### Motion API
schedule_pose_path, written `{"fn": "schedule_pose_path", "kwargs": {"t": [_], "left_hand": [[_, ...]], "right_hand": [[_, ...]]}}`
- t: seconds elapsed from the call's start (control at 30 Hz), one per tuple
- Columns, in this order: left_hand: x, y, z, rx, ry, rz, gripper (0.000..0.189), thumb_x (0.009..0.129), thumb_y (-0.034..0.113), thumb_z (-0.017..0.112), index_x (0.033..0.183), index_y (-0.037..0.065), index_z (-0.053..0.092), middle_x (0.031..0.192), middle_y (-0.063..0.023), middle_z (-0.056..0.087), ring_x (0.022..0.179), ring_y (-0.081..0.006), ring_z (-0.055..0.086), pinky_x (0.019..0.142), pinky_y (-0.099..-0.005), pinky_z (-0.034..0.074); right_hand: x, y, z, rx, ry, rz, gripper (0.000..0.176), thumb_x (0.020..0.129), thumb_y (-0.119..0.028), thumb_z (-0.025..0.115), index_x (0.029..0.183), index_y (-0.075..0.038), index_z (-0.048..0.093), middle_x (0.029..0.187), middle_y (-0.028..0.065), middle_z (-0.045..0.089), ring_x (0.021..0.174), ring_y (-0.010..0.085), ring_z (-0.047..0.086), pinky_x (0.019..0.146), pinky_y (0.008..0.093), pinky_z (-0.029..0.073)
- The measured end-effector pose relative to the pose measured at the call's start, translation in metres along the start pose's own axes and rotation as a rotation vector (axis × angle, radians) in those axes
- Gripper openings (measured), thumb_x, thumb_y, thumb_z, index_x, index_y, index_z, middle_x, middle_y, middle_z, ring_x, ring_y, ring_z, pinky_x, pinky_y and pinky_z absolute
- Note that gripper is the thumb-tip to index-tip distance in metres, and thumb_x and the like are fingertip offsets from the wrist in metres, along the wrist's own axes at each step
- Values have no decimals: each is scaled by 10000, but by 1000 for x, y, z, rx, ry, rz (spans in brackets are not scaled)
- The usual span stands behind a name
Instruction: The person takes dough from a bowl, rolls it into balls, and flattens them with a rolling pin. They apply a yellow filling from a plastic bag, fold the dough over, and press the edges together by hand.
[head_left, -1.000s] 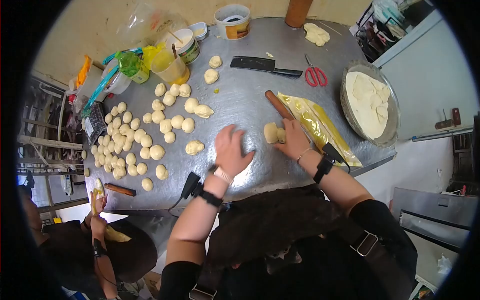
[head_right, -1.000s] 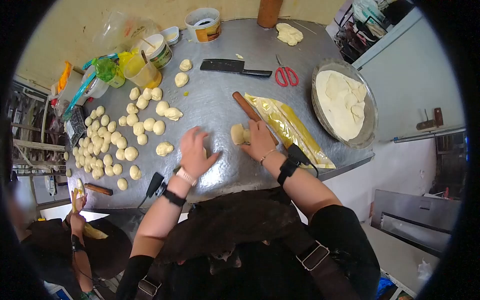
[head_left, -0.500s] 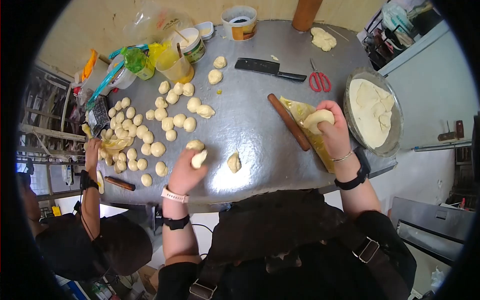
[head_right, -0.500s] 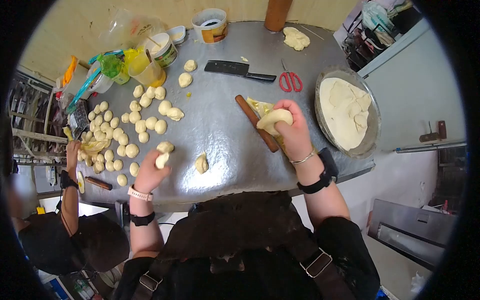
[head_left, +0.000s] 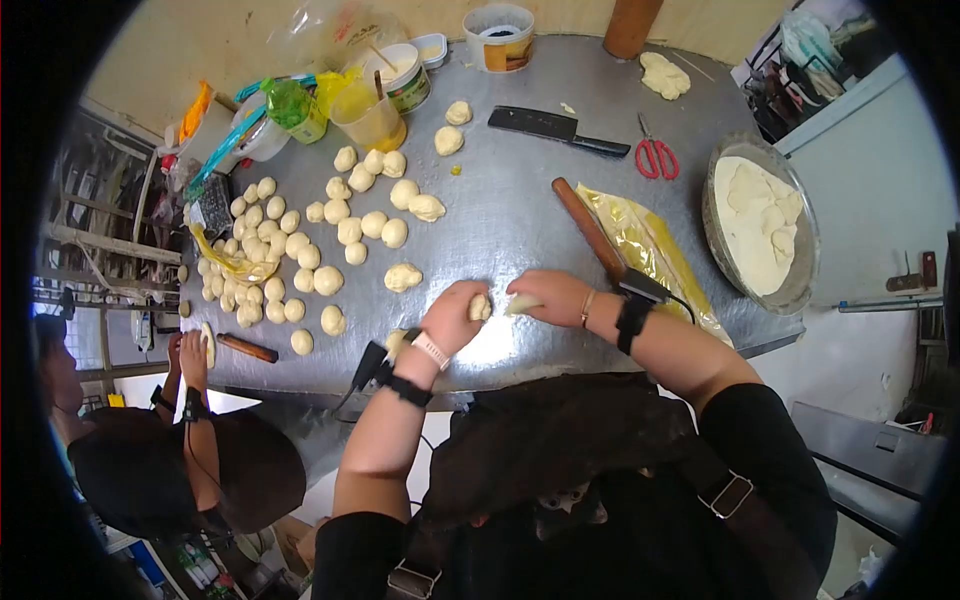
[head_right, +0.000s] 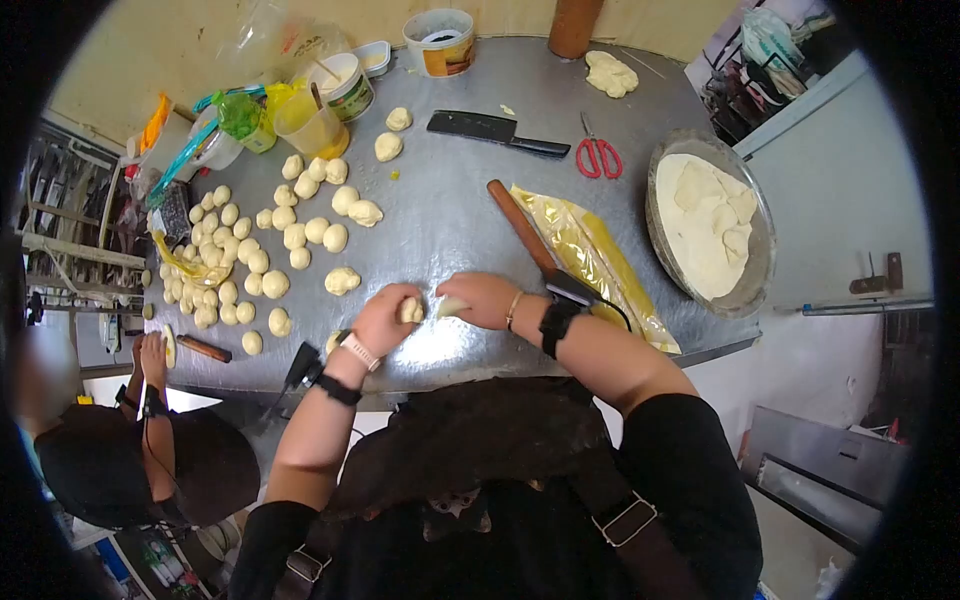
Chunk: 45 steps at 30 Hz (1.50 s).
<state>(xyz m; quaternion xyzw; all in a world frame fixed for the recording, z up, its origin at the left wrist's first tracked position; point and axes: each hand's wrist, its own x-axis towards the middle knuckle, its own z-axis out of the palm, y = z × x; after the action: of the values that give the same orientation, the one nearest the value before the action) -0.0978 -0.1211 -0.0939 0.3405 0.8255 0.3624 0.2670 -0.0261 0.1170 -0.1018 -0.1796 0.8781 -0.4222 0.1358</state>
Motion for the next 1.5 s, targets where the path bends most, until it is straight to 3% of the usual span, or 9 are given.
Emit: {"fn": "schedule_pose_path", "kwargs": {"t": [0.1, 0.2, 0.27, 0.43, 0.63, 0.87, 1.07, 1.27, 1.5], "left_hand": [[-10, 41, -20, 161, 284, 102, 485, 669, -53, 647, 1135, 78, 616, 1129, -143, 577, 1107, -347, 517, 937, -386, 446], [-4, 15, 22, 472, 208, 59, 627, 732, 87, 632, 1336, 67, 466, 1368, -223, 402, 1245, -405, 399, 1031, -448, 356], [3, 40, 11, 645, 93, -33, 762, 805, 261, 632, 1453, 39, 298, 1509, -260, 188, 1352, -460, 247, 1113, -511, 231], [25, 5, 38, 538, 326, 190, 607, 853, 242, 629, 1369, 5, 412, 1441, -231, 349, 1324, -414, 333, 1100, -464, 287], [33, 15, 25, 177, 316, 244, 384, 817, 44, 628, 1194, 16, 562, 1130, -197, 607, 1040, -366, 580, 909, -432, 479], [19, 55, 25, 557, 285, 168, 603, 764, 190, 621, 1338, 74, 477, 1411, -124, 442, 1335, -326, 366, 1074, -596, 210], [31, 8, 56, 481, 191, 107, 599, 887, 300, 545, 1404, 38, 396, 1493, -160, 335, 1397, -389, 252, 1122, -594, 120], [12, 46, -1, 536, 229, 66, 665, 902, 291, 532, 1454, 10, 290, 1551, -180, 206, 1428, -404, 174, 1133, -566, 138], [2, 32, 25, 534, 71, 25, 676, 882, 355, 568, 1450, 66, 341, 1553, -233, 125, 1423, -465, 99, 1130, -583, 128]], "right_hand": [[-10, -18, -11, 45, 565, 96, 356, 782, -244, 716, 1059, -56, 595, 1031, 163, 580, 868, 374, 593, 788, 420, 475], [-8, -8, -1, -229, 295, 472, 484, 764, -327, 737, 1121, -42, 576, 1122, 176, 559, 991, 363, 574, 859, 412, 463], [-10, -1, -3, -418, 500, 185, 546, 772, -362, 718, 1165, -17, 559, 1202, 179, 527, 1076, 355, 538, 923, 409, 443], [2, 19, 16, -529, 455, -188, 451, 788, -227, 703, 1146, 10, 564, 1221, 173, 511, 1120, 351, 505, 948, 412, 429], [13, 2, 12, -122, 446, 128, 228, 803, -193, 665, 962, -40, 609, 1054, 120, 531, 987, 317, 508, 840, 441, 439], [6, 0, 32, -330, 491, 227, 668, 718, -246, 674, 1313, -71, 427, 1488, 179, 252, 1398, 388, 210, 1070, 635, 182], [6, 13, 44, -575, 353, 214, 818, 712, -243, 673, 1427, -74, 312, 1519, 185, 232, 1424, 388, 180, 1084, 651, 144], [-14, 2, -17, 52, 441, 73, 830, 822, -359, 628, 1487, -77, 218, 1568, 153, 133, 1446, 376, 110, 1121, 602, 144], [-21, -8, 10, -503, 301, 116, 789, 783, -313, 697, 1416, -27, 322, 1447, 176, 358, 1354, 354, 318, 1069, 534, 281]]}}
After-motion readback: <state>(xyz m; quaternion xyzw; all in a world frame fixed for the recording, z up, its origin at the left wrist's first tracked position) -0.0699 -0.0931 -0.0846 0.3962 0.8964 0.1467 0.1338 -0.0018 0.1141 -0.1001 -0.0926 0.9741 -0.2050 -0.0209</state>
